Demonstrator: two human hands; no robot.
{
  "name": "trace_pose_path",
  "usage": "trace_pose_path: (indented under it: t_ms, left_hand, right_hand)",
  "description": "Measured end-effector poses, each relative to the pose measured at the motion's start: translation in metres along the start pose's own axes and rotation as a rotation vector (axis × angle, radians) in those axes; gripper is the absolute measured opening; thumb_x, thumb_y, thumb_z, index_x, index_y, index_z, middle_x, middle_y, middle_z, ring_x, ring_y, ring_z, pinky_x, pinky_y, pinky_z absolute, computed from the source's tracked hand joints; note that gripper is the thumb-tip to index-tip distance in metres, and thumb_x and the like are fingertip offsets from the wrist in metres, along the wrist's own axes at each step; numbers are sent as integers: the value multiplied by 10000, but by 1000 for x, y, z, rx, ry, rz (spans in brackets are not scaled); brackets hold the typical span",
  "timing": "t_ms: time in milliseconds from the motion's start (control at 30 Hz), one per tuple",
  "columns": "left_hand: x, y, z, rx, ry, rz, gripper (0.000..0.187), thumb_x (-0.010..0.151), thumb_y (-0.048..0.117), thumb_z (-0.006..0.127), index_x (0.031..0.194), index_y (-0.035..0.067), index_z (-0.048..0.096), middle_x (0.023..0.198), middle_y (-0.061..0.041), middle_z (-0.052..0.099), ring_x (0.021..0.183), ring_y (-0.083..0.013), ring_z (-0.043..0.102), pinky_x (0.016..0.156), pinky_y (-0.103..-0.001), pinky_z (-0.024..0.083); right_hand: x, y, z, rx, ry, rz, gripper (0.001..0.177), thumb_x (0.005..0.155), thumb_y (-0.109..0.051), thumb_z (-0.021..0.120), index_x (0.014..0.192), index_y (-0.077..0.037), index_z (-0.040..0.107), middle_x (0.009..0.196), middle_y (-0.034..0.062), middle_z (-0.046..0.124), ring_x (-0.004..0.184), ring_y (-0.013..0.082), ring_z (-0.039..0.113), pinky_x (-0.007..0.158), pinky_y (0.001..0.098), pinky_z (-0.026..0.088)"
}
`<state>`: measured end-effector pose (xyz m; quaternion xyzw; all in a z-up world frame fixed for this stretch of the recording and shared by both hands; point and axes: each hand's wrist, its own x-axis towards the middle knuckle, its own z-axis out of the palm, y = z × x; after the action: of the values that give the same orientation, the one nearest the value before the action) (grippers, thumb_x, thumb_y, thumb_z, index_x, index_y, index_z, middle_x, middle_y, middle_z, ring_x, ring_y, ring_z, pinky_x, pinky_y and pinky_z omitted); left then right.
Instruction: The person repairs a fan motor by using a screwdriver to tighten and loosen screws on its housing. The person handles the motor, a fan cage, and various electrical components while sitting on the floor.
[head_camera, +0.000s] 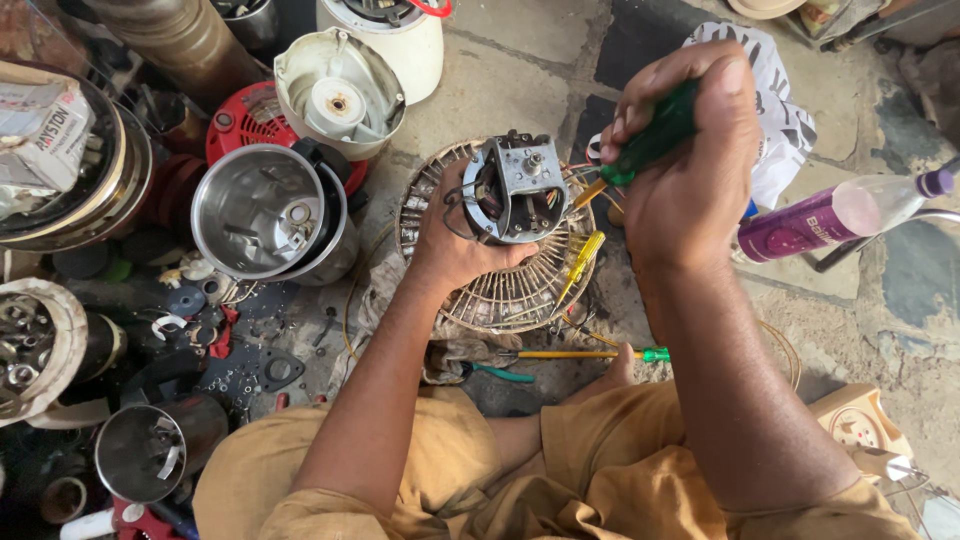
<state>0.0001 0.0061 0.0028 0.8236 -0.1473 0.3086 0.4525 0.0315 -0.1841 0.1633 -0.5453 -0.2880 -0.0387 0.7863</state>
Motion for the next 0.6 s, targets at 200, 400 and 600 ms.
trace_pose_path:
  t_ms: [200, 400, 600]
  left_hand:
    - [-1, -8, 6, 42, 48, 51, 900, 611, 428, 981, 1356, 106, 592, 1402, -165, 542, 1316, -371, 548, 1113, -486, 497]
    - [-1, 0, 4, 84, 41, 50, 859, 609, 416, 967, 1337, 117, 625, 1385, -163, 563, 1303, -376, 556, 1101, -486, 497]
    - [-2, -2, 6, -1, 105, 89, 847, 667, 415, 970, 1364, 110, 597, 1409, -143, 548, 1335, -362, 555, 1138, -476, 502]
  right_hand:
    - [12, 1, -3, 139, -297, 97, 582, 1170, -512, 391, 802, -65, 445, 621, 66, 438, 520, 149, 384, 524, 302, 359]
    - [21, 1, -2, 155, -241, 135, 626, 1171, -547, 385, 787, -56, 443, 567, 77, 393, 477, 183, 359, 511, 328, 359]
    - [21, 5, -5, 139, -145, 119, 630, 1148, -586, 368, 834, -50, 474, 550, 69, 368, 457, 183, 359, 494, 327, 363]
